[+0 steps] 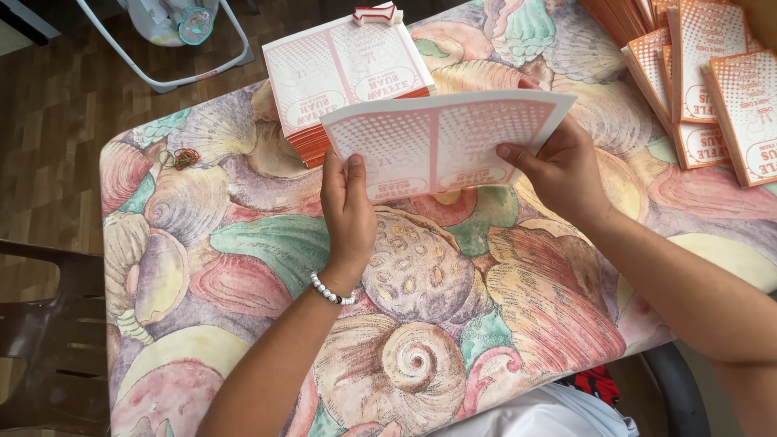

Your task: Folding flat paper templates into bags and stacking them on a table.

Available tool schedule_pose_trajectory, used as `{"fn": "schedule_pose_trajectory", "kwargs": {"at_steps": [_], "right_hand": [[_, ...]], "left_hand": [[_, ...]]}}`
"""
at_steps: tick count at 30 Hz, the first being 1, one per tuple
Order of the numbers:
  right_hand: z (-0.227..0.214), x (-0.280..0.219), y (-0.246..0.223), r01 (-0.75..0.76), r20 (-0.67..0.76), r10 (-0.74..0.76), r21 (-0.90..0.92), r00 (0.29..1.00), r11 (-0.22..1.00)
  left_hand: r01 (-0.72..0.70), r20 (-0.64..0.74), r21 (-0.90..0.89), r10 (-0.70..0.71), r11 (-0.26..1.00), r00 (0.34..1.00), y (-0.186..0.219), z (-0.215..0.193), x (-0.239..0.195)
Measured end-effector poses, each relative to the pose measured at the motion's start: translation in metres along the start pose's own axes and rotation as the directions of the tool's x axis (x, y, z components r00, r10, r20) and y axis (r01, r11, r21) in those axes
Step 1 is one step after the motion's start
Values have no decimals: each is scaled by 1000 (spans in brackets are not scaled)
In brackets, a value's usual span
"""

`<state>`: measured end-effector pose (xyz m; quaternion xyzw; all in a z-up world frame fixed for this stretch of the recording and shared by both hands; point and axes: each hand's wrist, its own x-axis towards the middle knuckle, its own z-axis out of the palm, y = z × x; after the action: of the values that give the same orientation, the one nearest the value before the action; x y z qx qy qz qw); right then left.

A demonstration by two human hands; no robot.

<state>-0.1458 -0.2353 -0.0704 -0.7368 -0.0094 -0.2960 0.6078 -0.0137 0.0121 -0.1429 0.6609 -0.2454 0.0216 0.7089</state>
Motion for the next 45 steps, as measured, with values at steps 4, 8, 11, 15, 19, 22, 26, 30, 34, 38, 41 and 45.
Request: {"fn": "schedule_pose_trajectory", "kwargs": {"at_steps": [4,8,11,15,19,22,26,30,34,38,41,45], "right_hand": [[0,1,7,-2,23,3,-31,1000,1000],[-10,-3,31,-42,40,45,-63,998,997],[-15,-2,43,-35,23,37,-107,999,994],[-7,-3,24,-48,11,49,-85,999,995],[-6,-7,28,-43,26,47,-129,999,991],[-6,-7,33,-35,16,37,-135,999,990],[-8,-6,28,-29,28,34,-146,999,989],[-2,-5,17,-73,19,76,-115,997,991],[-3,-3,18,-85,9,87,-160,996,984],[-3,-2,15,-89,23,97,-221,995,971],[2,-9,17,-152,-4,154,-194,988,969],[-2,0,25,-109,-20,107,-213,994,971]], "left_hand": [[0,1,8,0,1000,1000,-6,-4,2],[12,11,39,-13,999,1000,10,3,1],[-14,-36,41,15,999,999,17,5,-1],[-47,-64,49,50,998,997,-3,0,-2],[-46,-49,-9,46,999,998,-20,6,-6],[-48,-61,-20,47,999,997,-12,12,-5],[-38,-88,-5,38,999,995,-30,5,-4],[5,-24,-83,-7,997,1000,21,12,-1],[46,-50,-100,-52,994,997,-24,7,5],[73,-93,-149,-88,986,992,2,13,-1],[119,-116,-140,-136,983,984,14,23,-10],[113,-110,-131,-128,985,986,-19,23,0]]}}
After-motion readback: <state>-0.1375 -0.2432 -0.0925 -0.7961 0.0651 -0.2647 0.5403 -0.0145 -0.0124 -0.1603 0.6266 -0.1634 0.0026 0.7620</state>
